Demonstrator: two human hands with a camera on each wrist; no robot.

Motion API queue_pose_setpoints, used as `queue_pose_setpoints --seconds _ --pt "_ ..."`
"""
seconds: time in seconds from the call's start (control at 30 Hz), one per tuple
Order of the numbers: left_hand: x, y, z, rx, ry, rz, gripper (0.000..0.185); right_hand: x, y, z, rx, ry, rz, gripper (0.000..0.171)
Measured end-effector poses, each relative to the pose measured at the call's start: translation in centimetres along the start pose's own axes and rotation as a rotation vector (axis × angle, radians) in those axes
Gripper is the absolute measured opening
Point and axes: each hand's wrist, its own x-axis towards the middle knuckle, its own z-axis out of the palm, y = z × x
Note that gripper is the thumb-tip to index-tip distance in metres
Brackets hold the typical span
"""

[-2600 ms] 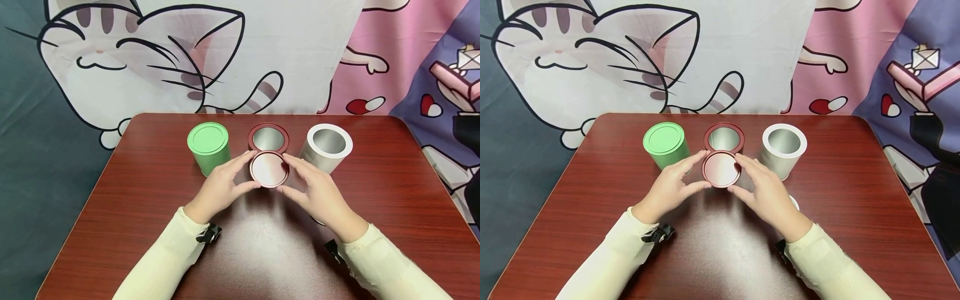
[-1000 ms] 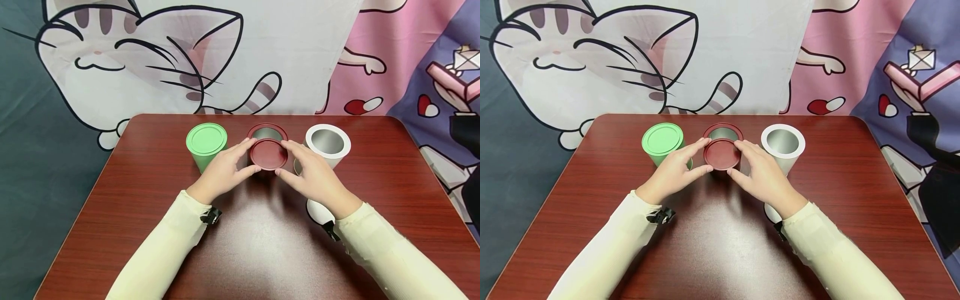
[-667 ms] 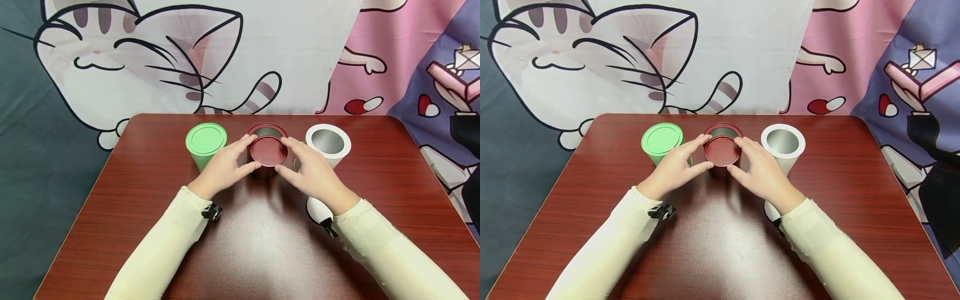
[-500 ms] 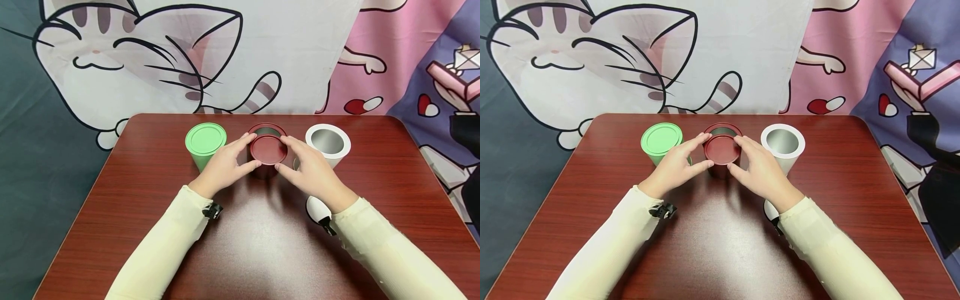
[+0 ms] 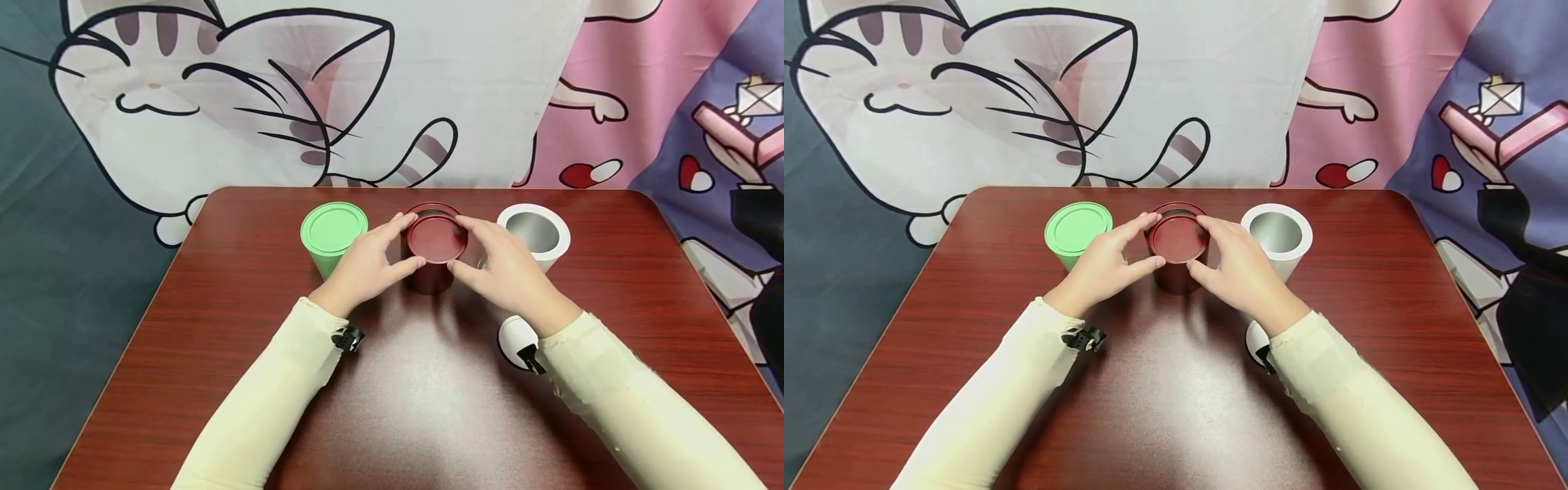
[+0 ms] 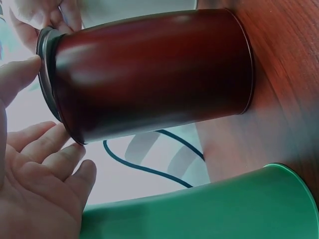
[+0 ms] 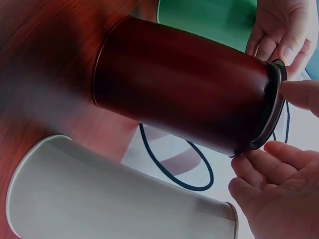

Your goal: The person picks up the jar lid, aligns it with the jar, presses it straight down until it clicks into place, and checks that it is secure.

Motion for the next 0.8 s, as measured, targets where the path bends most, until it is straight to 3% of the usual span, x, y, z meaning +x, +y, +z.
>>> queue_pose_setpoints --seconds 0.8 --pt "0.7 -0.6 0.4 -0.017 0.038 -0.013 0.066 1.4 0.1 0.5 -0.022 -0.021 0.039 0.064"
